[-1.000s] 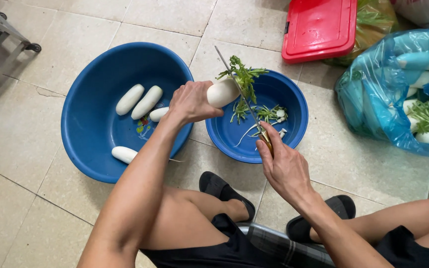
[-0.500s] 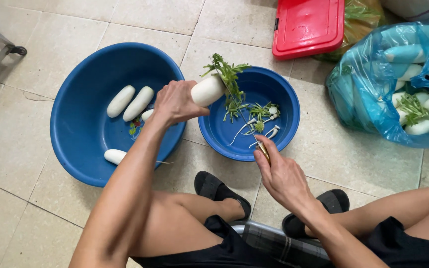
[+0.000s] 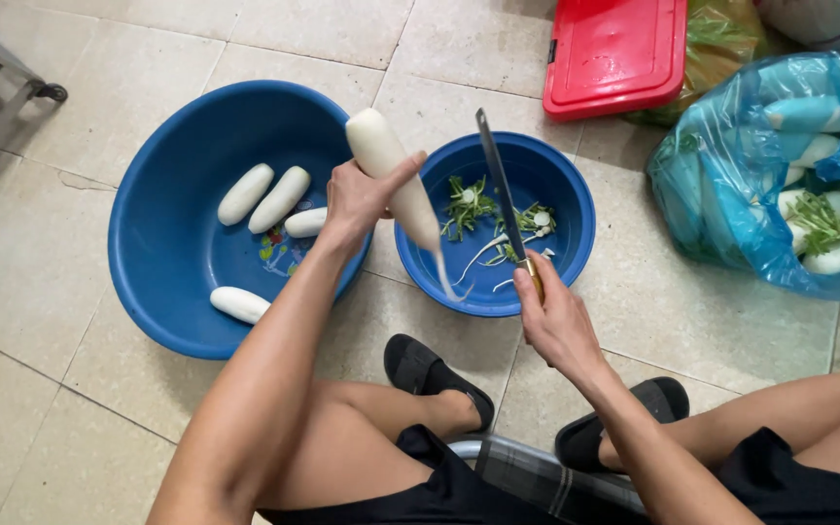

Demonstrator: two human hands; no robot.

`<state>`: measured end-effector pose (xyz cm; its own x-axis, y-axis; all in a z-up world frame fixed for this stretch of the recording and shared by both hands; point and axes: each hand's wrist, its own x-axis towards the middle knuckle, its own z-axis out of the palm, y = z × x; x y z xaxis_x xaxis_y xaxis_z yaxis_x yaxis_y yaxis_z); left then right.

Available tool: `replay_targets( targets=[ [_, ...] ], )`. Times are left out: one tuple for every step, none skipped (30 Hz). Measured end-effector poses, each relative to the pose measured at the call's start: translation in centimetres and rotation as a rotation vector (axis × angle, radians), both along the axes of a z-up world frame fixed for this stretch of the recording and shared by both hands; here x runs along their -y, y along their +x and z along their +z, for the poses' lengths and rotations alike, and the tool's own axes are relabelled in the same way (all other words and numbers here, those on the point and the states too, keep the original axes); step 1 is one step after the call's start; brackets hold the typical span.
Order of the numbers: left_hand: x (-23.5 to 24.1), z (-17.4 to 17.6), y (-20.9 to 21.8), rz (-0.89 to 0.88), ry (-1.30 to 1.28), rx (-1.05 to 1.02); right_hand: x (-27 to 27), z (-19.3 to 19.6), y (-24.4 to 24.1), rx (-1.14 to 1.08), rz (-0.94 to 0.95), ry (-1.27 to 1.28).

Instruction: Peeling and trimming the roots off white radishes using a knife.

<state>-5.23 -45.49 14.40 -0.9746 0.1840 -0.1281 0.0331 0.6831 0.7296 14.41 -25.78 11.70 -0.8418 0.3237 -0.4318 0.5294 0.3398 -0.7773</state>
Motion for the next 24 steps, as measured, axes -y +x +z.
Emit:
replay_targets(
  targets=[
    [-0.1, -0.2, 0.1, 0.008, -0.004, -0.003, 0.3, 0.0, 0.4, -0.003, 0.008, -0.004],
    [-0.4, -0.4, 0.2, 0.166, 0.286, 0.116, 0.5, 0.1, 0.7, -0.152, -0.004, 0.034],
    [-0.6, -0.6, 0.3, 0.325, 0.576, 0.233, 0.7, 0.2, 1.1, -0.301, -0.017, 0.070],
    [-0.8, -0.9, 0.4, 0.326, 0.576, 0.228, 1.1, 0.6, 1.3, -0.305, -0.015, 0.069],
    [-1.1, -1.2, 0.6, 0.432, 0.710, 0.253, 1.5, 1.1, 1.5, -0.351, -0.005, 0.081],
    [-1.3, -1.5, 0.8, 0.538, 0.847, 0.276, 1.9, 1.5, 1.8, -0.399, 0.006, 0.094],
    [-1.4, -1.4, 1.4, 0.539, 0.848, 0.270, 2.1, 2.0, 1.8, -0.405, 0.009, 0.093],
    [-1.3, -1.2, 2.0, 0.586, 0.934, 0.258, 2.3, 2.4, 1.8, -0.351, 0.038, 0.085],
    [-1.3, -1.0, 2.6, 0.632, 1.021, 0.244, 2.6, 2.9, 1.8, -0.298, 0.067, 0.077],
    [-1.0, -0.8, 2.7, 0.635, 1.021, 0.234, 2.6, 2.6, 1.7, -0.305, 0.073, 0.074],
    [-0.7, -0.6, 2.9, 0.665, 1.032, 0.208, 2.6, 2.2, 1.6, -0.333, 0.080, 0.086],
    [-0.4, -0.5, 3.1, 0.698, 1.042, 0.186, 2.7, 1.8, 1.6, -0.358, 0.087, 0.098],
    [-0.1, -0.4, 3.2, 0.702, 1.043, 0.178, 2.8, 1.6, 1.6, -0.363, 0.094, 0.095],
    [0.1, -0.4, 3.3, 0.728, 1.102, 0.173, 2.9, 1.4, 1.6, -0.379, 0.105, 0.098],
    [0.2, -0.3, 3.3, 0.754, 1.162, 0.168, 2.9, 1.1, 1.6, -0.396, 0.116, 0.101],
    [0.1, -0.3, 3.5, 0.754, 1.164, 0.166, 3.2, 1.5, 1.6, -0.397, 0.116, 0.102],
    [-0.1, -0.3, 3.7, 0.731, 1.171, 0.159, 3.4, 1.8, 1.7, -0.370, 0.131, 0.076],
    [-0.3, -0.3, 3.8, 0.707, 1.178, 0.153, 3.7, 2.2, 1.7, -0.342, 0.145, 0.051],
    [-0.5, -0.2, 3.9, 0.705, 1.179, 0.153, 3.8, 2.3, 1.7, -0.343, 0.144, 0.052],
    [-0.7, -0.1, 3.9, 0.692, 1.167, 0.145, 3.8, 2.4, 1.7, -0.333, 0.139, 0.059],
    [-0.9, 0.0, 3.8, 0.680, 1.155, 0.137, 3.9, 2.5, 1.6, -0.323, 0.133, 0.067],
    [-1.1, 0.0, 3.7, 0.678, 1.157, 0.139, 3.8, 2.4, 1.6, -0.323, 0.132, 0.070],
    [-1.2, 0.0, 3.6, 0.688, 1.177, 0.140, 3.8, 2.3, 1.7, -0.340, 0.132, 0.074],
    [-1.2, 0.0, 3.5, 0.698, 1.196, 0.140, 3.8, 2.2, 1.7, -0.356, 0.133, 0.077]
  ],
)
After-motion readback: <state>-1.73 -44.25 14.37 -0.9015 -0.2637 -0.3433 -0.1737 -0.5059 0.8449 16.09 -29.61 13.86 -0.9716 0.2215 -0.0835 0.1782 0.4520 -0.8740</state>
